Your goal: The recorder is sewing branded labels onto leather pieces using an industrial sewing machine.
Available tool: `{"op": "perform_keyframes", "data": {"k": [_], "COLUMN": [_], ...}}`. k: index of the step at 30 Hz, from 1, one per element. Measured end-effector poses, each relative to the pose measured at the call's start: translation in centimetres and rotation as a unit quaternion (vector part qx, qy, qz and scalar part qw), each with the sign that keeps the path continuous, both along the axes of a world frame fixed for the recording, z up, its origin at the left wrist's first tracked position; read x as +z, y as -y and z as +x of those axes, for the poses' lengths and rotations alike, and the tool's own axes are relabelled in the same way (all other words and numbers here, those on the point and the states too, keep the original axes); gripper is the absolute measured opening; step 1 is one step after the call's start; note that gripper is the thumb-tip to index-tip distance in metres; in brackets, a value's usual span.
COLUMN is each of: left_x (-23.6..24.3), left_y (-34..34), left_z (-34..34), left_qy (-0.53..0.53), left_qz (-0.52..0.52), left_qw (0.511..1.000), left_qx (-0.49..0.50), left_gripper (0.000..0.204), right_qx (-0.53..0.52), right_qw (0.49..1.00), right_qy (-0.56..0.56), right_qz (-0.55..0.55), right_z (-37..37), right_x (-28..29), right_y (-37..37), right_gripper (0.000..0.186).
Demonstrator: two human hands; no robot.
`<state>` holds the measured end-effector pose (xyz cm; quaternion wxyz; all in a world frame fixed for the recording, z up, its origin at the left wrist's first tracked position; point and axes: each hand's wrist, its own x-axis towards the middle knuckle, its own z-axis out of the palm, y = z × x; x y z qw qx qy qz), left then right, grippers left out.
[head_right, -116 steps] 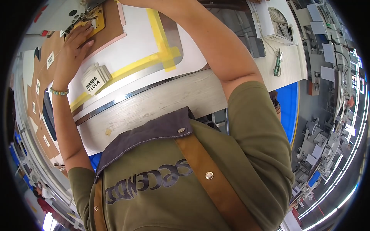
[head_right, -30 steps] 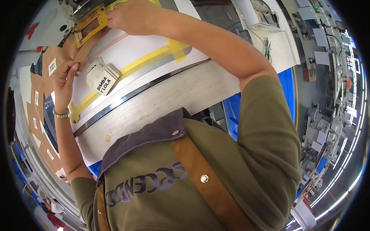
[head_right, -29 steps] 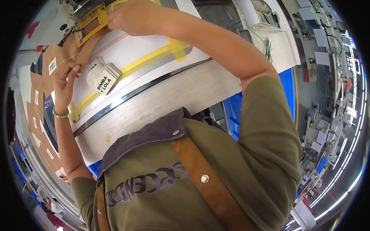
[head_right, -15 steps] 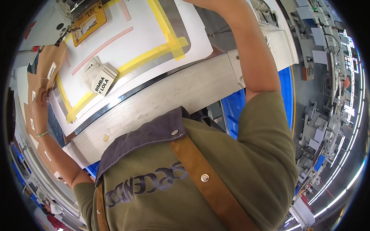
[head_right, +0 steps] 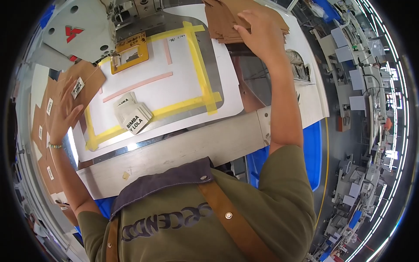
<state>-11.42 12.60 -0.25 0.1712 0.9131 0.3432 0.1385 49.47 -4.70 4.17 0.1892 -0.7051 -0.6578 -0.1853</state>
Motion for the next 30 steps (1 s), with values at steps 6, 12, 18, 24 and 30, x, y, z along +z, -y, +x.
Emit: {"op": "perform_keyframes", "data": {"k": [6,12,18,24,30], "left_x": [-6.6,-5.2,-3.6,1.6,0.1], "left_y": [-4.6,-3.6,-2.1,5.4,8.7], "left_z": [-4.8,-5.4,-5.4,7.0,15.8], "left_qy": [-0.175,-0.3,-0.257,0.057,0.144], "left_qz": [0.174,0.14,0.246,0.137,0.061], "left_qw": [0.938,0.895,0.895,0.979,0.986], "left_qx": [0.242,0.301,0.271,0.139,-0.065], "left_gripper": [0.08,0.087,0.073,0.037,0.051], "right_qx": [-0.031,-0.016,-0.038,0.072,0.195], "right_qw": [0.999,0.99,0.986,0.989,0.979], "right_qy": [-0.032,-0.142,-0.161,-0.011,0.048], "right_qz": [-0.012,-0.011,0.016,0.132,0.027], "right_z": [0.6,1.4,2.1,-2.4,-13.0], "right_x": [0.0,0.6,0.2,0.4,-3.8], "right_y": [0.0,0.6,0.0,-2.6,-3.3], "right_gripper": [0.037,0.027,0.025,0.021,0.014]}}
